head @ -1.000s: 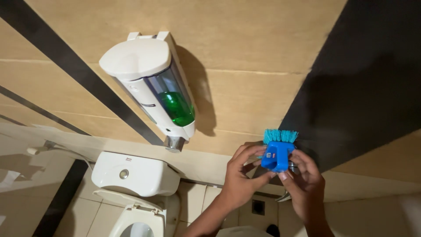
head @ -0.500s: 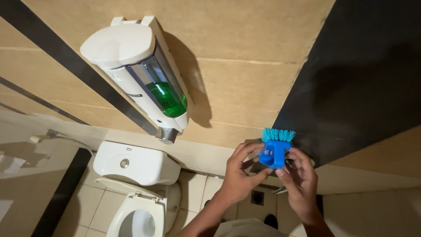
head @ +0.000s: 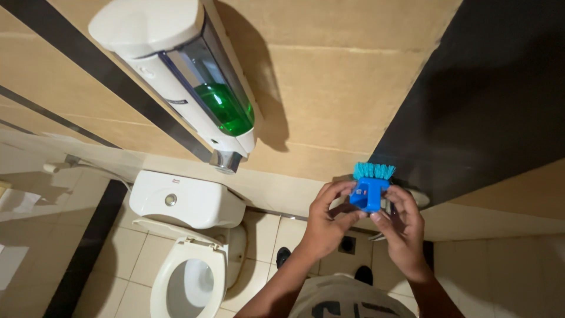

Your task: The person scrubs a tiled wall with a blue hand brush, moving the brush back and forth along the grout lines. The person then moves to a different section of the wall near a toilet and continues scrubbing.

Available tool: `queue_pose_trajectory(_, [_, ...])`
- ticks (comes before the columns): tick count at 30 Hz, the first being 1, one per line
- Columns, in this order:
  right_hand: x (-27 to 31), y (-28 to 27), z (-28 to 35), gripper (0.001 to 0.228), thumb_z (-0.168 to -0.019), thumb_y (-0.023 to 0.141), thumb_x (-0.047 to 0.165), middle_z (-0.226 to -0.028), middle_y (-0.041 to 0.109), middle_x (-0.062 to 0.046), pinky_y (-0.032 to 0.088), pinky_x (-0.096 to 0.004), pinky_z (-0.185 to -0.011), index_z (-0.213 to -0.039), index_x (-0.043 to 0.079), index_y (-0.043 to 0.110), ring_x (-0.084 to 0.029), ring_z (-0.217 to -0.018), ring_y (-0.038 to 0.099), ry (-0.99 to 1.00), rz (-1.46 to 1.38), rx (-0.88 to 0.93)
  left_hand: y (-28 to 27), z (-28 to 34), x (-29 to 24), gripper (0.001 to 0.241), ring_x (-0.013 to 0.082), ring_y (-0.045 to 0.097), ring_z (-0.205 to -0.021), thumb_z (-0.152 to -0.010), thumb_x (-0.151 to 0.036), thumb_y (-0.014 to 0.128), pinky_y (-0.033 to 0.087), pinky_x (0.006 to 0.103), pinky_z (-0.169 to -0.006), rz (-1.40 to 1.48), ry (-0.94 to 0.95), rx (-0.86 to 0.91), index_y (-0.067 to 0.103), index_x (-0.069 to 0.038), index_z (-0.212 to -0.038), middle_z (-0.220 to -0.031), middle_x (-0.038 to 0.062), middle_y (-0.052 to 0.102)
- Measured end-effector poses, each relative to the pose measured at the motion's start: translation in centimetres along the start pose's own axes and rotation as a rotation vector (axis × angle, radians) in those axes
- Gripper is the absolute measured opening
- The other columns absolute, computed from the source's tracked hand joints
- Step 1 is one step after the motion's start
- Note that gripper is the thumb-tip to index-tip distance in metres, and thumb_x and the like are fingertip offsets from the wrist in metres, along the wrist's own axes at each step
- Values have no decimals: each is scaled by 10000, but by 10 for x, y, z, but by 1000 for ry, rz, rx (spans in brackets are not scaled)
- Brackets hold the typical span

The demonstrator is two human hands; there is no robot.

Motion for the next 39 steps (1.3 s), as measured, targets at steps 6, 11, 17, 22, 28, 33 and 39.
queue_pose_trajectory(6, [-4,2,1,544,-930,667,-25,-1388,583,-133,415,-363,-1146,-1437,-23,468,-207,-1336,534,-24,9,-1,-2,3,10,570,231,592,-1315,-849,119,744,560,366,-1083,8,-47,-3,600,-62,-1370,-1331,82,546])
queue_pose_trajectory(11, [1,7,1,534,-928,665,-35,-1385,596,-134,406,-363,-1164,-1429,-23,481,-216,-1345,538,-37,4,12,-3,5,9,562,231,587,-1279,-857,127,728,580,360,-1064,3,-43,-15,602,-56,-1374,-1321,88,546])
queue_pose_trajectory(17, [5,8,-3,529,-931,670,-37,-1377,601,-129,423,-359,-1148,-1427,-22,488,-211,-1331,545,-52,-15,8,-2,4,-8,552,216,592,-1272,-859,146,709,597,346,-1045,6,-15,-13,594,-46,-1363,-1324,79,537])
queue_pose_trajectory(22, [13,8,-6,533,-925,675,-38,-1358,598,-129,455,-343,-1097,-1426,-23,495,-199,-1302,549,-25,-24,-11,0,4,-19,551,230,599,-1277,-869,152,697,599,352,-1061,13,22,-13,595,-37,-1377,-1323,93,538])
queue_pose_trajectory(28, [26,8,-10,539,-917,668,-29,-1356,610,-142,459,-338,-1081,-1426,-28,489,-199,-1288,563,-25,18,-41,3,2,-40,567,219,591,-1303,-848,137,733,559,364,-1082,-4,60,-13,598,-55,-1364,-1393,70,534])
queue_pose_trajectory(33, [45,14,-16,548,-930,664,-10,-1366,617,-157,475,-341,-1076,-1443,-29,471,-203,-1259,592,-38,17,-42,5,0,-55,585,212,567,-1314,-825,134,756,549,363,-1098,-22,72,-33,615,-66,-1356,-1376,68,535])
queue_pose_trajectory(39, [51,12,-20,553,-941,658,-3,-1343,631,-168,491,-335,-1056,-1459,-41,469,-200,-1232,608,-66,17,-31,9,0,-71,569,198,555,-1308,-830,119,751,550,348,-1102,6,86,-44,610,-63,-1351,-1365,51,521])
Point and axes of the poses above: each hand's wrist, its own z-axis away from the middle knuckle, its own y-axis out of the palm, x = y × z, the point moved 7 cm from there along -z, towards the middle knuckle
